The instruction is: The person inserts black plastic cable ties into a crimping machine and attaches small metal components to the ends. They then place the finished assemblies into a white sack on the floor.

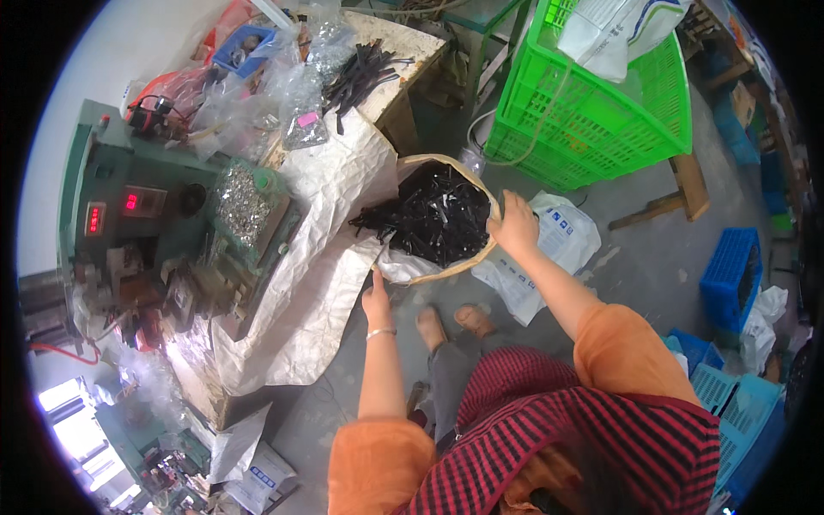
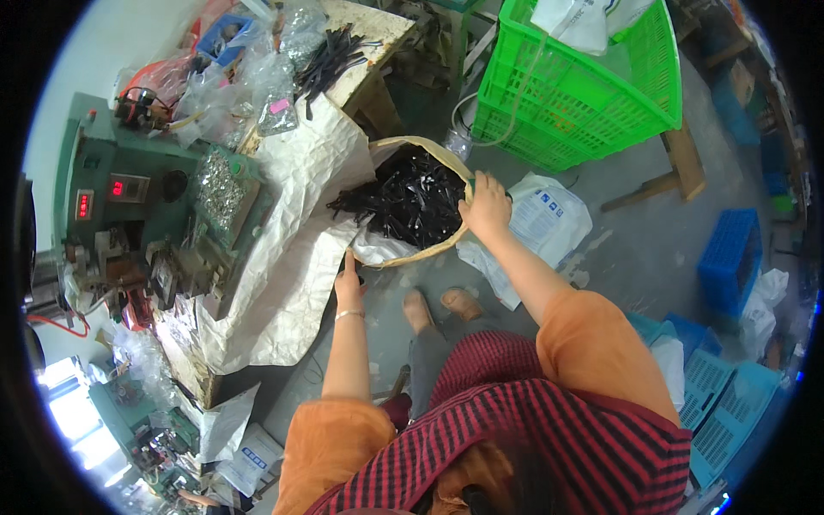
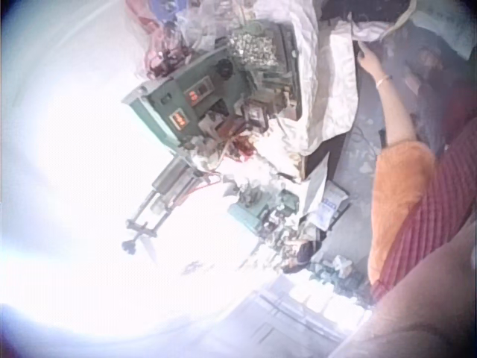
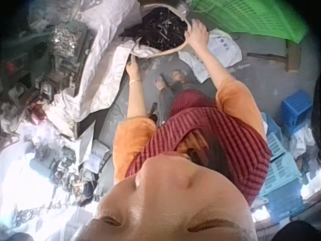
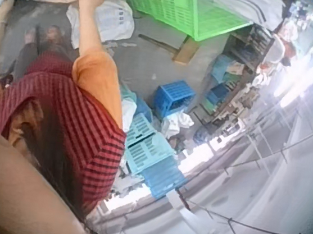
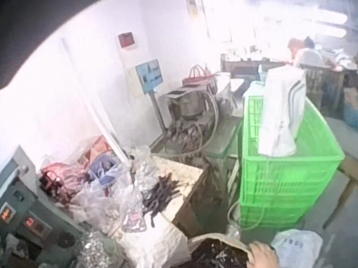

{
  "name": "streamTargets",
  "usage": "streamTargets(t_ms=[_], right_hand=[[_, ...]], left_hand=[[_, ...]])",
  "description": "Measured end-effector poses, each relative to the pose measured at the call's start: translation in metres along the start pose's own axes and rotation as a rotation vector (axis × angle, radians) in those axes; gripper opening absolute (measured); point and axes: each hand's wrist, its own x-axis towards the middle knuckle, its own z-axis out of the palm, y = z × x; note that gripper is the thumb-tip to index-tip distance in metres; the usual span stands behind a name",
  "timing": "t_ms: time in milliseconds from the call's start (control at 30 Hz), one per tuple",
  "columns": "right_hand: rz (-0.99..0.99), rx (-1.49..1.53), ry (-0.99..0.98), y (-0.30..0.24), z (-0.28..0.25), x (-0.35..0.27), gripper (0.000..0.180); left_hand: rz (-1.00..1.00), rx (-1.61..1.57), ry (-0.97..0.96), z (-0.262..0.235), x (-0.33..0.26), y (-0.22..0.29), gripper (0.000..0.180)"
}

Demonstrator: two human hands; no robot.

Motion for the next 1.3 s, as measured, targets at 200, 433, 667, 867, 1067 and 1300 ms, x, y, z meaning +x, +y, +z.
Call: streamTargets(t_ms=[200, 433, 667, 867, 1067, 1300], right_hand=[[0.837, 0.537, -0.549, 0.106, 0.097, 0.002, 0.031], [1.024, 0.240, -0.361, 0.134, 0.061, -0.019, 0.035], [0.548, -0.081, -0.383, 0.060, 0.077, -0.047, 0.037], [0.878, 0.001, -0.410, 0.055, 0.055, -0.058, 0.039], [1.038, 0.445, -0.212, 0.055, 0.035, -0.047, 0.043], [0.573, -0.014, -0.332, 0.090, 0.097, -0.039, 0.019]], left_hand=[[-0.254, -0.617, -0.129, 0.031, 0.123, -0.027, 0.046], [0.459, 0.296, -0.088, 0.049, 0.053, -0.071, 0.024], [0.485, 0.897, -0.256, 0.019, 0.101, -0.034, 0.055], [-0.325, -0.423, -0.221, 0.081, 0.130, 0.043, 0.036], [0.294, 0.558, -0.369, 0.045, 0.038, 0.026, 0.022], [0.552, 0.597, -0.664, 0.066, 0.093, 0.084, 0.023]])
